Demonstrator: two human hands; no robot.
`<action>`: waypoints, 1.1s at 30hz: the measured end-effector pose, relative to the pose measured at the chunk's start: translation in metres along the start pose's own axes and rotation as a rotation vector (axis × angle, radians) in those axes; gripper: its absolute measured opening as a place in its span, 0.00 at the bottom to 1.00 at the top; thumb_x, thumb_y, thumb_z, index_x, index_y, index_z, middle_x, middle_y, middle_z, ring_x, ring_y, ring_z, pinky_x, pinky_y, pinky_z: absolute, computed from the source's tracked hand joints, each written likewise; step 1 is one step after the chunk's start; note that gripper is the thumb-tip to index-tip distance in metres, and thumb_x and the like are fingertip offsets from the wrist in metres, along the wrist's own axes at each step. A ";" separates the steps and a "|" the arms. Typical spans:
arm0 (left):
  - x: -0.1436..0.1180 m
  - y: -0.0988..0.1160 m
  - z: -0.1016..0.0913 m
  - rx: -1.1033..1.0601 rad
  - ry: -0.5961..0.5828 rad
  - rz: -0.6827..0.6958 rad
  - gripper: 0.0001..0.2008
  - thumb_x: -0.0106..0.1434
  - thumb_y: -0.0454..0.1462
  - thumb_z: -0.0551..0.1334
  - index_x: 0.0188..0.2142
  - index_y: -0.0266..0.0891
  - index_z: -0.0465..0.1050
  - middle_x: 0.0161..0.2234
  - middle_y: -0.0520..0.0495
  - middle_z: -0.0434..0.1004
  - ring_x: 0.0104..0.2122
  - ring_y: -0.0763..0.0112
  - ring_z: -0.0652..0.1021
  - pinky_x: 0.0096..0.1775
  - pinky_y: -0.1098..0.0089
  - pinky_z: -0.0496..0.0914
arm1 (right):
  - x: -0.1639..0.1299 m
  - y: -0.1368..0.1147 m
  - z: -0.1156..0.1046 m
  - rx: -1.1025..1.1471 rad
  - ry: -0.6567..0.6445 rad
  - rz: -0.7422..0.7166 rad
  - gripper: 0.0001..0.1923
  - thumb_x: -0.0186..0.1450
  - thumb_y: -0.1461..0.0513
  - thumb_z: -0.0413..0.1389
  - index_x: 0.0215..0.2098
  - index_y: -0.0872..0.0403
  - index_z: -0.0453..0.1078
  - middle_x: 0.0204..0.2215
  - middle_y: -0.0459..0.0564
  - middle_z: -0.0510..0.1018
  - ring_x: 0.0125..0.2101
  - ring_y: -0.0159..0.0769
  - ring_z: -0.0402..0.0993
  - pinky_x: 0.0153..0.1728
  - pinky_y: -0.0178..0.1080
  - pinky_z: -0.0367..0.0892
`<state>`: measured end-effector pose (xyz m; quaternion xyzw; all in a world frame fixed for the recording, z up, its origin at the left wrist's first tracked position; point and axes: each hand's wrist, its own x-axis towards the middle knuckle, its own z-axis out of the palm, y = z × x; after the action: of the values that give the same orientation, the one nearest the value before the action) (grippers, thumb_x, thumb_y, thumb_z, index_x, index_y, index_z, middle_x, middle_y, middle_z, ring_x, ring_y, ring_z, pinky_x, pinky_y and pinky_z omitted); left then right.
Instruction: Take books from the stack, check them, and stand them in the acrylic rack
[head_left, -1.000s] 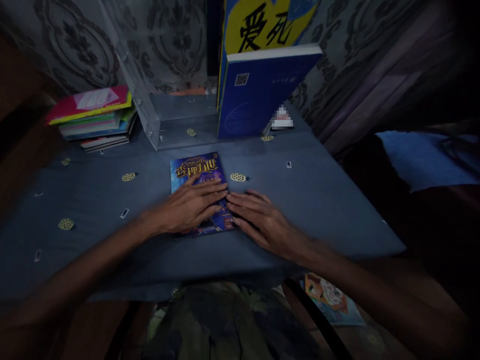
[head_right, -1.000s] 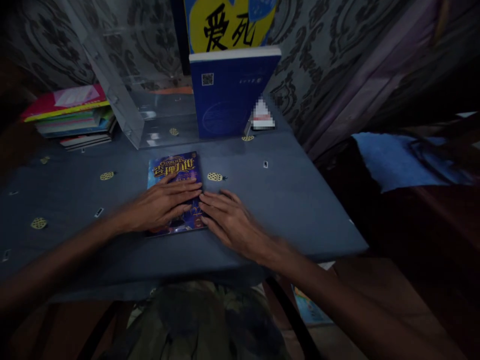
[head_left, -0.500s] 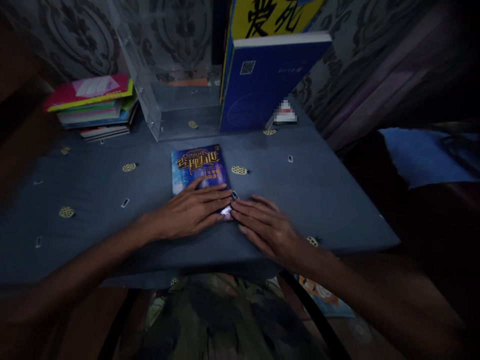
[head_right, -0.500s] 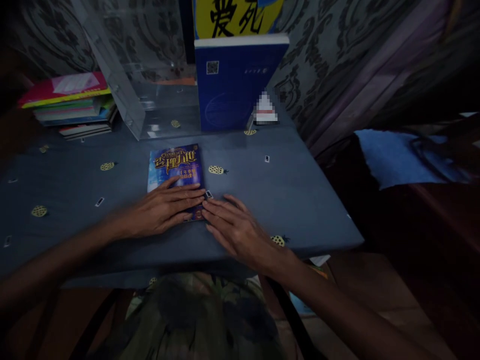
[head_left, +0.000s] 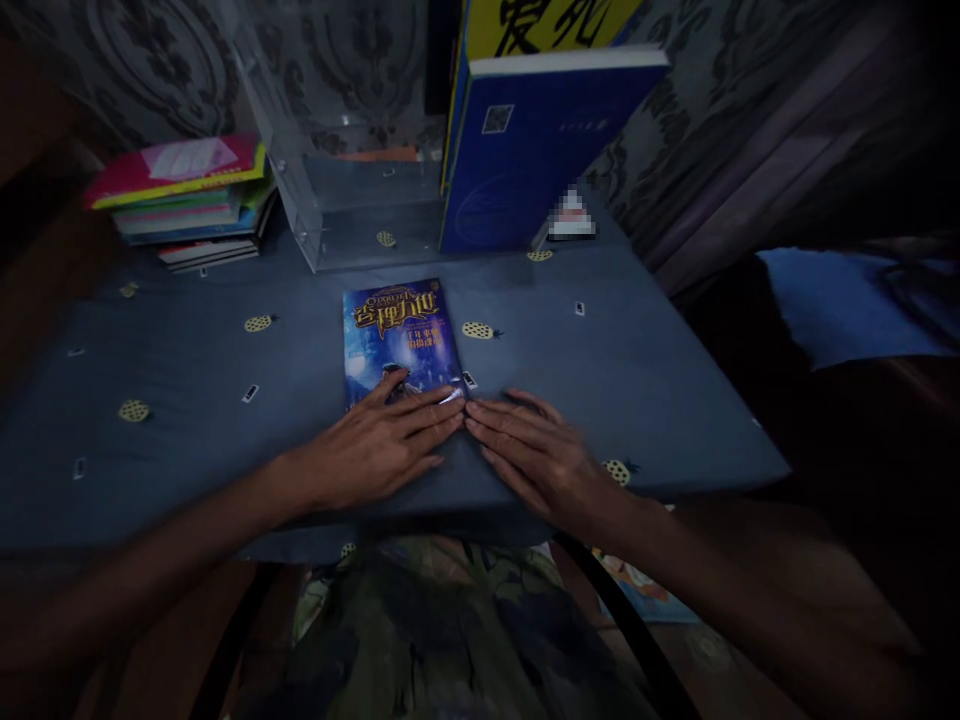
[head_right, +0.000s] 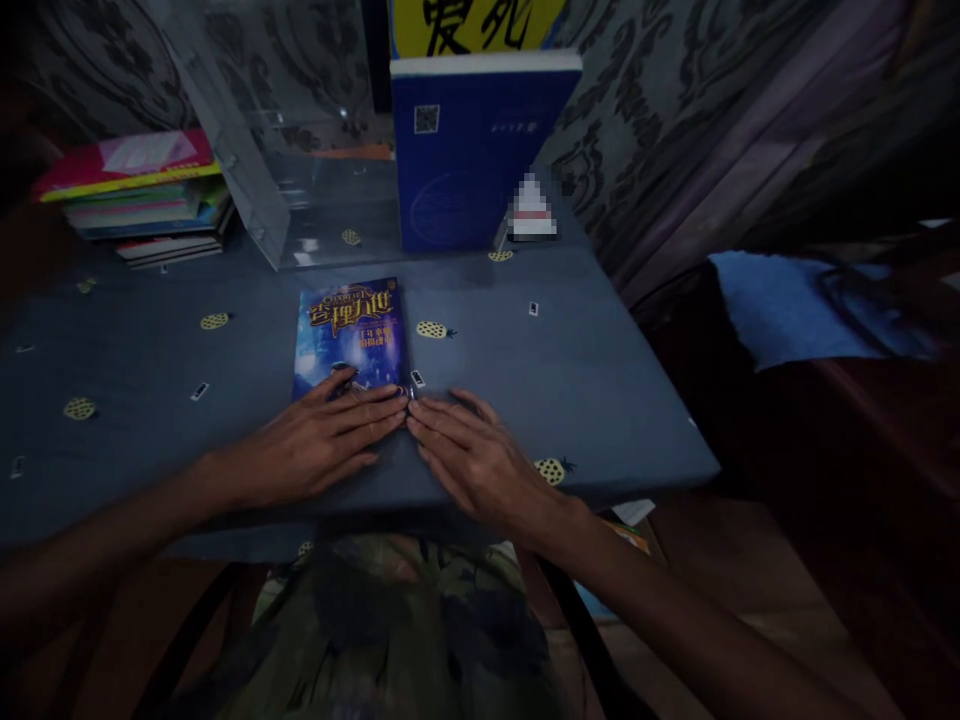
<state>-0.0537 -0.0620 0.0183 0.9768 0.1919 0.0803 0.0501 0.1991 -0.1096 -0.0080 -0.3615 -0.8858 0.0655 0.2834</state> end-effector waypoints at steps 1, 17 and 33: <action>-0.001 0.002 0.001 0.020 0.007 0.001 0.24 0.77 0.42 0.46 0.65 0.32 0.62 0.65 0.38 0.67 0.67 0.60 0.65 0.69 0.49 0.47 | 0.000 0.000 0.000 -0.008 -0.003 -0.002 0.24 0.72 0.68 0.51 0.64 0.48 0.66 0.53 0.53 0.81 0.54 0.42 0.78 0.58 0.55 0.69; -0.076 0.018 -0.001 0.079 0.135 -0.139 0.25 0.74 0.32 0.52 0.69 0.36 0.55 0.63 0.39 0.69 0.64 0.63 0.69 0.67 0.55 0.58 | 0.004 -0.003 -0.001 -0.020 0.054 -0.040 0.18 0.71 0.68 0.53 0.57 0.52 0.71 0.52 0.56 0.81 0.52 0.42 0.79 0.56 0.53 0.72; -0.058 -0.022 0.002 -0.382 0.334 -0.695 0.27 0.73 0.50 0.53 0.66 0.41 0.62 0.65 0.40 0.67 0.66 0.53 0.66 0.66 0.47 0.59 | 0.025 0.012 0.017 -0.016 -0.148 0.106 0.35 0.72 0.53 0.53 0.72 0.55 0.50 0.70 0.65 0.58 0.69 0.52 0.56 0.64 0.58 0.62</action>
<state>-0.1149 -0.0640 0.0058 0.8010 0.4966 0.2499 0.2224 0.1825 -0.0819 -0.0149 -0.4043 -0.8844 0.0998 0.2106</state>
